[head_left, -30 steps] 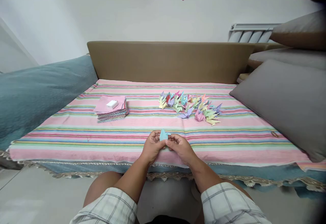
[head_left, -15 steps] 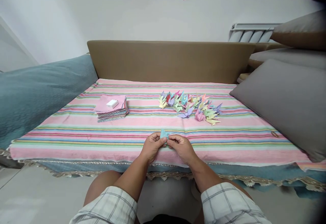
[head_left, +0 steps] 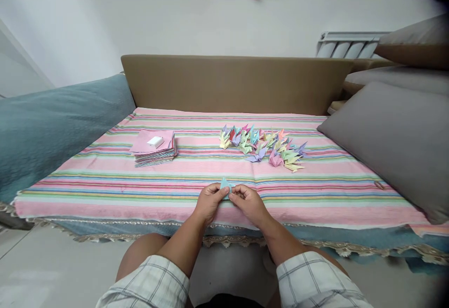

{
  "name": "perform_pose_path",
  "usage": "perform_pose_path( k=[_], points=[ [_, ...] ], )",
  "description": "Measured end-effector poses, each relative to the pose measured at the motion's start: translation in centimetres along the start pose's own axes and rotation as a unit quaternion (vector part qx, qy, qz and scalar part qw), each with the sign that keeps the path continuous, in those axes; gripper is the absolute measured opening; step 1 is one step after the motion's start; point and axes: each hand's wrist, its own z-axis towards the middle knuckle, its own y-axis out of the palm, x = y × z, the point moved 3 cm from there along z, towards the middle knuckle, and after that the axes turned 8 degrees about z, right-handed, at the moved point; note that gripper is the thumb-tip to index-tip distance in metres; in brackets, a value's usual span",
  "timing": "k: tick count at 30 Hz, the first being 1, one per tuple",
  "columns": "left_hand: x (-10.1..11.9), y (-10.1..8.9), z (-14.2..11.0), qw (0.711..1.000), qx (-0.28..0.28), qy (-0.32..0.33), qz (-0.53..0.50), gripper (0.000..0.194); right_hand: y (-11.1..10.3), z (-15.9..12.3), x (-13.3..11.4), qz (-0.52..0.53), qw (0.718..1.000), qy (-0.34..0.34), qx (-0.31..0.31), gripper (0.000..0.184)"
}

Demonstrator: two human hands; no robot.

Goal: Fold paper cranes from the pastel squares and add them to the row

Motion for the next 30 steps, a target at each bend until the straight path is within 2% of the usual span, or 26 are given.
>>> perform_pose_path(
  k=[7, 13, 19, 23, 27, 30],
  points=[
    [0.2, 0.0, -0.1, 1.000, 0.009, 0.013, 0.007, 0.021, 0.0, 0.0, 0.0, -0.027, 1.000, -0.006, -0.014, 0.025],
    [0.4, 0.2, -0.1, 1.000, 0.009, -0.013, -0.006, 0.026, 0.1, -0.1, 0.3, -0.071, 0.997, -0.017, -0.018, 0.022],
    [0.5, 0.1, -0.2, 1.000, 0.028, -0.010, -0.009, 0.028, 0.4, -0.3, -0.1, -0.077, 0.997, -0.019, -0.023, 0.021],
    [0.6, 0.2, -0.2, 0.999, 0.031, -0.013, -0.020, 0.029, 0.2, -0.1, 0.2, -0.042, 0.999, -0.016, -0.010, 0.025],
    [0.7, 0.4, -0.2, 1.000, -0.005, -0.023, -0.019, 0.043, -0.6, 0.3, 0.6, 0.029, 0.999, -0.001, 0.035, 0.032],
    [0.8, 0.4, -0.2, 1.000, -0.018, -0.025, -0.005, 0.041, -0.9, 0.5, 0.8, 0.054, 0.997, 0.008, 0.056, 0.036]
  ],
)
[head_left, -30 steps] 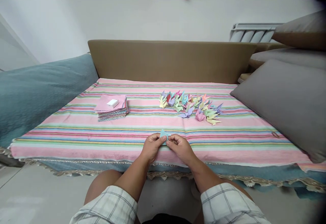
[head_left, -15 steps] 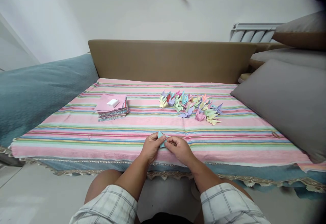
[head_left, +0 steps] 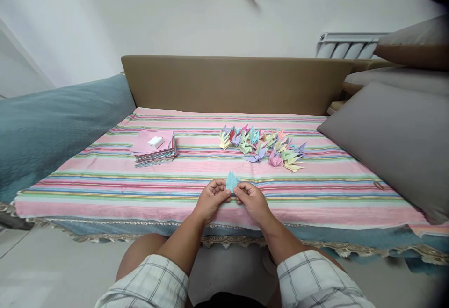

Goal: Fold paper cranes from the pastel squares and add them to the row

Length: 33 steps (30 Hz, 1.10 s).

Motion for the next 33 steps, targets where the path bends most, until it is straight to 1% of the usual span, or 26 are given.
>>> perform_pose_path(
  k=[6, 12, 17, 21, 25, 28, 33],
  points=[
    [-0.15, -0.05, 0.02, 1.000, 0.015, 0.013, -0.008, 0.042, 0.06, 0.04, 0.15, 0.000, 1.000, -0.011, -0.004, 0.035],
    [-0.32, -0.05, 0.07, 1.000, 0.019, 0.010, -0.011, 0.041, 0.03, -0.04, 0.06, -0.005, 0.999, -0.037, 0.012, 0.031],
    [-0.40, -0.16, 0.15, 0.998, 0.042, 0.046, -0.008, 0.035, 0.32, -0.30, -0.25, 0.004, 0.998, -0.068, -0.005, 0.024],
    [-0.73, -0.20, 0.20, 0.999, 0.029, 0.031, 0.006, 0.030, 0.45, -0.37, -0.50, -0.005, 0.996, -0.089, -0.009, 0.022],
    [-0.72, -0.25, 0.12, 0.999, 0.020, 0.026, 0.007, 0.032, 0.43, -0.31, -0.34, -0.049, 0.995, -0.092, 0.007, 0.023],
    [-0.72, -0.38, 0.11, 0.999, 0.020, 0.034, 0.005, 0.035, 0.51, -0.29, -0.13, -0.078, 0.991, -0.105, -0.011, 0.021],
    [-0.95, -0.62, 0.21, 0.999, 0.016, 0.037, -0.015, 0.040, 0.34, -0.40, -0.28, -0.105, 0.981, -0.155, -0.041, 0.013]
  ],
)
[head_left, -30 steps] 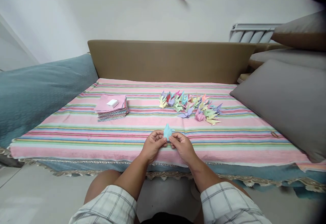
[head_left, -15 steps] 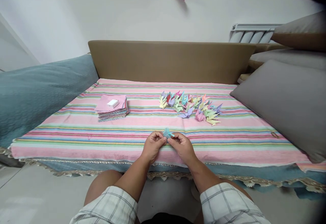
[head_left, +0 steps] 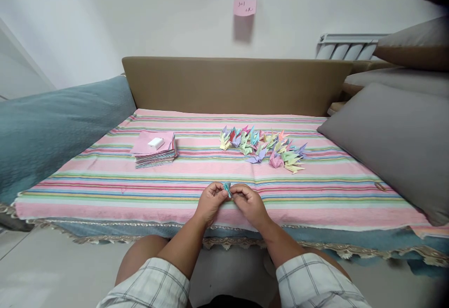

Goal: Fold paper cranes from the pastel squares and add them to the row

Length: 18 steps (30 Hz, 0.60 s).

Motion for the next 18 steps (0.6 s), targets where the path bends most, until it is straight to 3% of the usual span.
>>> perform_pose_path(
  k=[6, 11, 18],
  points=[
    [0.26, 0.24, -0.23, 1.000, -0.009, -0.016, -0.004, 0.037, -0.23, -0.03, -0.26, 0.017, 1.000, -0.003, -0.005, 0.023],
    [0.49, 0.62, -0.52, 0.999, -0.005, -0.026, 0.029, 0.035, -0.18, -0.04, -0.35, 0.030, 0.999, 0.038, 0.009, 0.027],
    [0.77, 0.87, -0.56, 0.993, 0.023, 0.013, 0.112, 0.030, 0.01, -0.09, -0.65, 0.046, 0.996, 0.075, 0.032, 0.029]
  ],
)
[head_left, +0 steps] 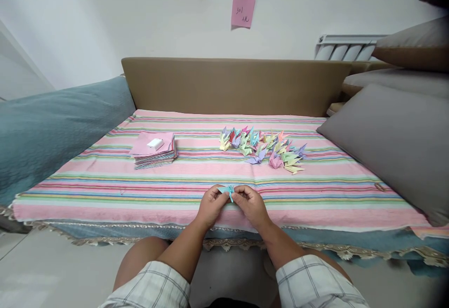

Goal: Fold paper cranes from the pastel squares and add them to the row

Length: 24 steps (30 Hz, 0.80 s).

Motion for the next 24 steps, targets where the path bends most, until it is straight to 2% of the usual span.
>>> perform_pose_path(
  k=[5, 15, 24],
  points=[
    [0.1, 0.2, 0.0, 0.999, -0.001, 0.029, 0.025, 0.027, -0.1, 0.0, 0.0, 0.005, 1.000, -0.009, -0.002, 0.029],
    [0.2, 0.2, 0.0, 1.000, 0.004, 0.023, 0.019, 0.027, 0.0, 0.1, 0.9, 0.046, 0.999, 0.001, 0.028, 0.026],
    [0.4, 0.3, -0.1, 0.999, -0.004, 0.042, 0.021, 0.024, 0.1, -0.1, 0.8, 0.038, 0.999, -0.008, 0.023, 0.029]
  ],
)
